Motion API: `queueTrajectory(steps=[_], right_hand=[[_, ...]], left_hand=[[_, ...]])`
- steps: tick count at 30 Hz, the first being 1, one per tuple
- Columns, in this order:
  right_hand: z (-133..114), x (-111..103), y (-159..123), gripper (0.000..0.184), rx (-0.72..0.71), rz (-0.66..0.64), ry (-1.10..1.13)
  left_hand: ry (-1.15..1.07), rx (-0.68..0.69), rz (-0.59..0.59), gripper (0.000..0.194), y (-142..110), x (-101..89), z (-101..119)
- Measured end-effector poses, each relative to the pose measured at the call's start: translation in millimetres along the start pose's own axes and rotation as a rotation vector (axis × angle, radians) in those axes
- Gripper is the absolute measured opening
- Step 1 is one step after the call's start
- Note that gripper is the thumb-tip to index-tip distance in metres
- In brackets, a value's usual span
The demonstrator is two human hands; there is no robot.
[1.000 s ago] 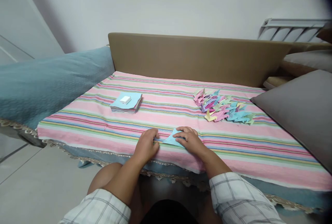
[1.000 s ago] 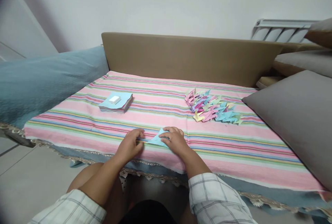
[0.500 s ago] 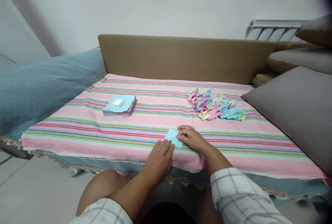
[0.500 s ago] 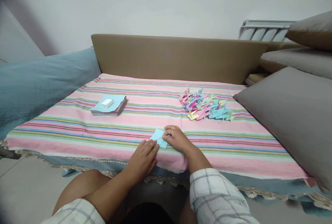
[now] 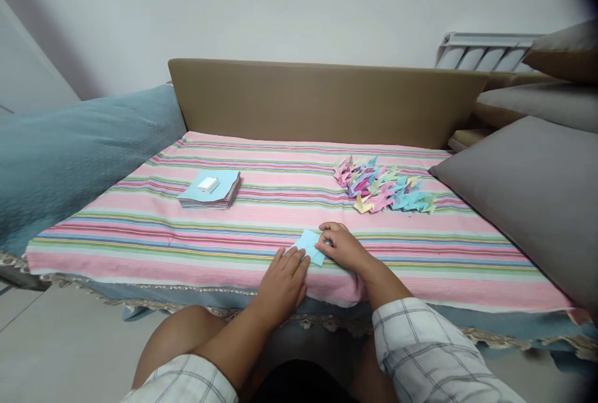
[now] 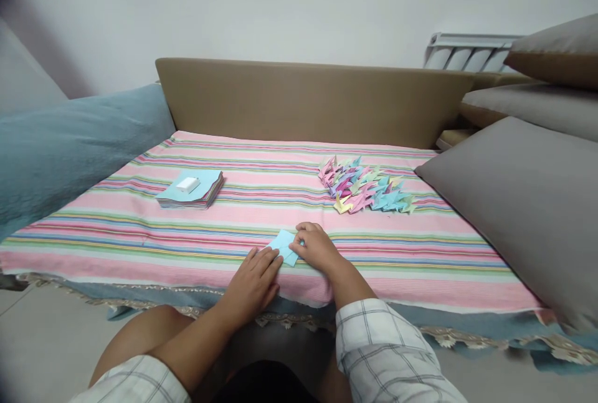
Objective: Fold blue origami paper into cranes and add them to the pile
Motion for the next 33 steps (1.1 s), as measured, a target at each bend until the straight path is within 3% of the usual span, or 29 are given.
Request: queueTrajectory(steps=[7, 13, 25, 33], right_hand=[[0, 2, 0, 0.01, 0.017, 0.025, 0.008], [4, 3, 0, 0.024, 0.022, 0.034, 0.064], [15, 0, 2, 0.008, 0.045, 0.02, 0.058], [11, -2, 3, 0.008, 0.065, -0.004, -0.011]], left_hand=[[0.04, 0.005, 0.007, 0.05, 1, 6.1, -1], [0.089, 0.008, 0.006, 0.05, 0, 8.3, -3], [0.087, 0.004, 0.029, 0.05, -1, 8.4, -2], [0.121, -0.011, 0.058, 0.052, 0, 8.6, 3]])
Point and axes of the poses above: each hand's wrist, its own y-axis towards the middle knuckle, its own x-axis out of the palm, z = x × y, the point moved 1 cm from there along y, towards the middle knuckle, and after that the axes turned 5 degrees about -y, right-handed, at the moved point
